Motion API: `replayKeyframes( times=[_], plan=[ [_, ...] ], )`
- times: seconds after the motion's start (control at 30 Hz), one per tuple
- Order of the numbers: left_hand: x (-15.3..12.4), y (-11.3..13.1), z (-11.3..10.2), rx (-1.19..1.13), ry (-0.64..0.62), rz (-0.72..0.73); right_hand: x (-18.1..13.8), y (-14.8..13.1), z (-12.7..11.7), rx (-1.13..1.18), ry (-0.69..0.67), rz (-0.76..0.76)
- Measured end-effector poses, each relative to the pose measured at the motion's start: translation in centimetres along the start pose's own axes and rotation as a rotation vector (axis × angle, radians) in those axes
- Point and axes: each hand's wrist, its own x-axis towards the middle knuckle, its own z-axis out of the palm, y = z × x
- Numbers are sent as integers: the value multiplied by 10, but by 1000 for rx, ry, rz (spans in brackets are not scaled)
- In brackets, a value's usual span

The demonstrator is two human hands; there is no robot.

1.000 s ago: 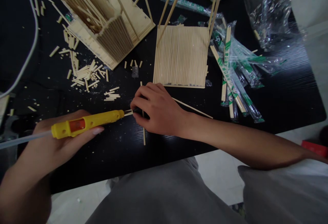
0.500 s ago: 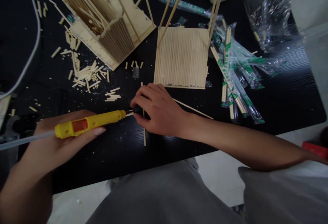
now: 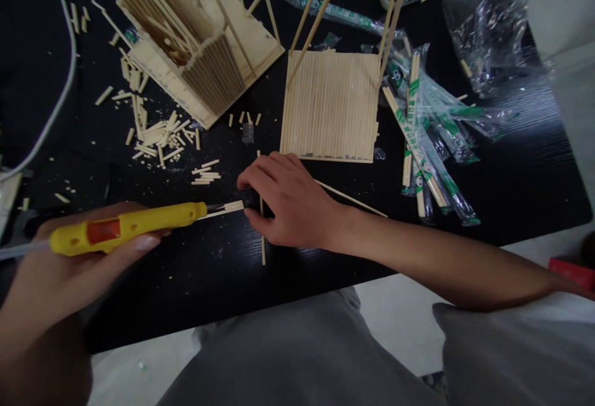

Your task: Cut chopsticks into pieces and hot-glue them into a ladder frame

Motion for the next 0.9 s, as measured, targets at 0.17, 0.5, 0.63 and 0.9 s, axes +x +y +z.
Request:
replayKeyframes(
  times=[0.17, 0.5, 0.63, 0.9],
  plan=[
    [-5, -1, 6, 19, -32, 62, 0, 1, 0, -24, 2, -35],
    [-2, 1, 12, 60, -39, 91, 0, 2, 1, -25, 16, -54],
    [-2, 2, 12, 49, -45, 84, 0, 2, 1, -33, 17, -52],
    [0, 4, 12, 63, -54, 97, -1, 3, 3, -33, 21, -54]
  ],
)
